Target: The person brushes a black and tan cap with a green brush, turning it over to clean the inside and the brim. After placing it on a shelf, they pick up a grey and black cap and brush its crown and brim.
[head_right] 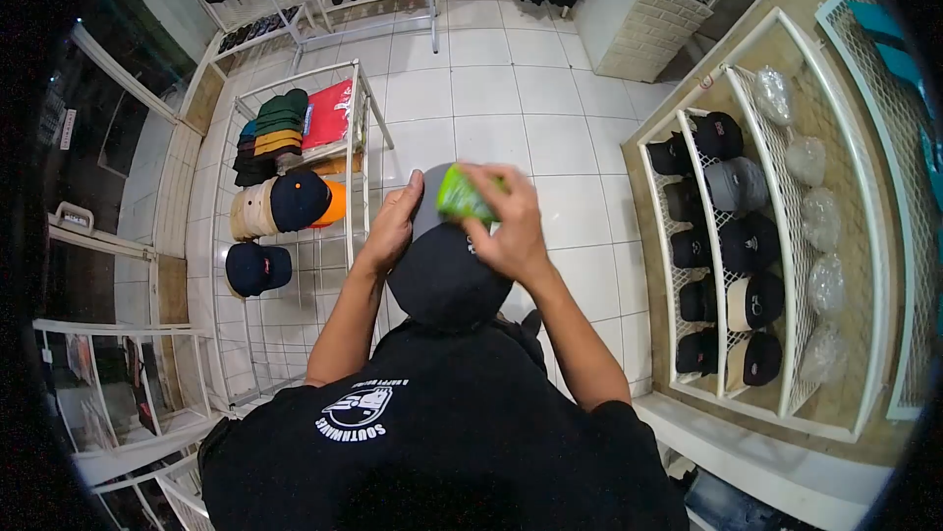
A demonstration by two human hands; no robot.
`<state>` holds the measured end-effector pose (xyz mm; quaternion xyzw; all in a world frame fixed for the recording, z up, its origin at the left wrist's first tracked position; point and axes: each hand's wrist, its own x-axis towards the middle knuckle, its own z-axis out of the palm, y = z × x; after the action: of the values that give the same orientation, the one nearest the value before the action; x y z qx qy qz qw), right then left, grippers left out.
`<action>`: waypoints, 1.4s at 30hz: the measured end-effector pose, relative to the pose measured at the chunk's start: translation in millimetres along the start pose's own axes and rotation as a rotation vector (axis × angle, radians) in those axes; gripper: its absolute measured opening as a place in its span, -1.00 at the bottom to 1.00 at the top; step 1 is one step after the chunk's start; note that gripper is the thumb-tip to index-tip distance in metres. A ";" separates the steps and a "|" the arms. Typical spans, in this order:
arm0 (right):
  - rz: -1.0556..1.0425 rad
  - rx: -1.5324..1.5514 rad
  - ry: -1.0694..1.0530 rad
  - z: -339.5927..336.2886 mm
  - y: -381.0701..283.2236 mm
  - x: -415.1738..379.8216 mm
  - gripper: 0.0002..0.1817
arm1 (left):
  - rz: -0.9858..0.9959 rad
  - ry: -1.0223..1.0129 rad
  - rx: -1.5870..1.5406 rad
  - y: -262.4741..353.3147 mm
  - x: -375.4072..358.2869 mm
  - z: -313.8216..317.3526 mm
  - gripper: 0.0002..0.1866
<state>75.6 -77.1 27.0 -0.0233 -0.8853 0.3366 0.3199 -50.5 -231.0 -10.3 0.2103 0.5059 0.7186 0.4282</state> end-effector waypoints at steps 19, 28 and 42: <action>0.032 0.062 -0.061 8.0 9.6 1.3 -0.31 | -0.035 0.048 0.059 -19.1 8.5 -1.6 0.14; 0.174 0.129 -0.017 12.9 10.6 0.0 -0.29 | -0.122 -0.032 -0.068 -12.5 7.6 -0.2 0.23; 0.075 0.018 -0.045 11.3 24.2 0.7 -0.29 | -0.083 -0.027 -0.017 -20.3 9.8 -0.5 0.16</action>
<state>64.2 -64.8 6.2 -0.0461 -0.8878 0.3569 0.2870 -48.0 -220.7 -30.2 0.1954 0.5022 0.7016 0.4662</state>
